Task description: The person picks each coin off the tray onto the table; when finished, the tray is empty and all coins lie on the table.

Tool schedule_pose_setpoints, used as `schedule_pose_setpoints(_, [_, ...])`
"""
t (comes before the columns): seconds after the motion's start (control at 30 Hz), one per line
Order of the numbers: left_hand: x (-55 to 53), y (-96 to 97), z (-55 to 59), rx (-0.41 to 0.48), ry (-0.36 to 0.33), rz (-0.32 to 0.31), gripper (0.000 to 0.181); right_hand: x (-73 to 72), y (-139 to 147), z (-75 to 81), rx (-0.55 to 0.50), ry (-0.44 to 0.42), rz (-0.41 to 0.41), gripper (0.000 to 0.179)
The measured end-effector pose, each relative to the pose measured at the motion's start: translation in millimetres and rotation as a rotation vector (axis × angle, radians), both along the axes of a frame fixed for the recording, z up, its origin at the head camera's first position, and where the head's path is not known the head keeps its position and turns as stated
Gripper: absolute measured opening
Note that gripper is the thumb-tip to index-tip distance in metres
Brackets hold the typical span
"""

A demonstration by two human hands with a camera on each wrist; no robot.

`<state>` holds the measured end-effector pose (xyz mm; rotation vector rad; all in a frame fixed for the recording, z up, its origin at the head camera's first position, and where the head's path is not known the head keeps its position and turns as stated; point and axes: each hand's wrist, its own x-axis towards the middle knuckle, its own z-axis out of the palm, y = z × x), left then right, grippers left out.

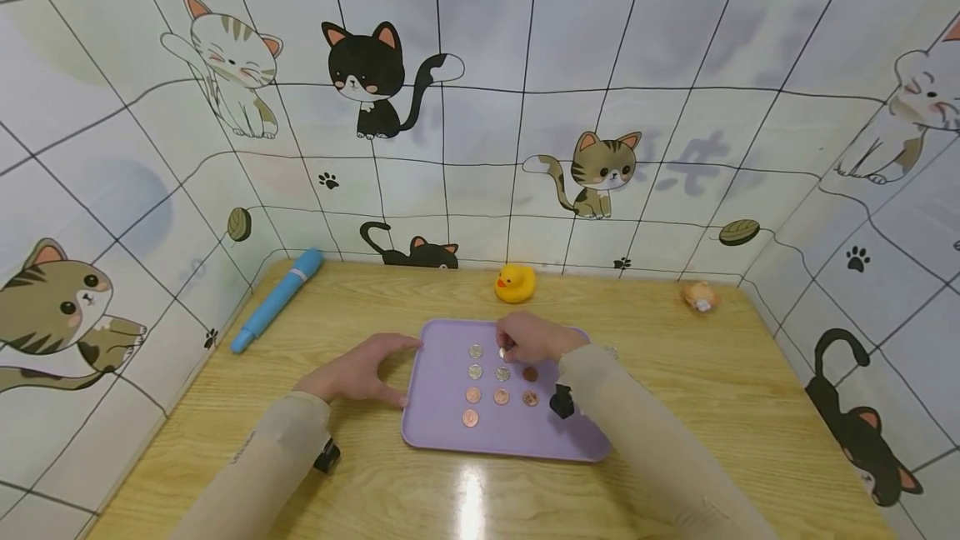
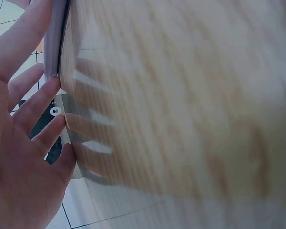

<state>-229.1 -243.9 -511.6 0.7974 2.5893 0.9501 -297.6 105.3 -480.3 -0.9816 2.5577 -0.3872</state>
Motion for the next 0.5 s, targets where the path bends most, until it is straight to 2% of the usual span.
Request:
schedule_pose_setpoints(0.2, [2.4, 0.1, 1.0, 0.01, -0.002, -0.001, 0.094, -1.0, 0.6, -2.5, -0.014, 0.015, 0.005, 0.016])
schedule_pose_setpoints(0.5, [2.6, 0.3, 2.3, 0.008, 0.007, -0.007, 0.093, -1.3, 3.9, -1.8, -0.103, -0.065, -0.046, 0.015])
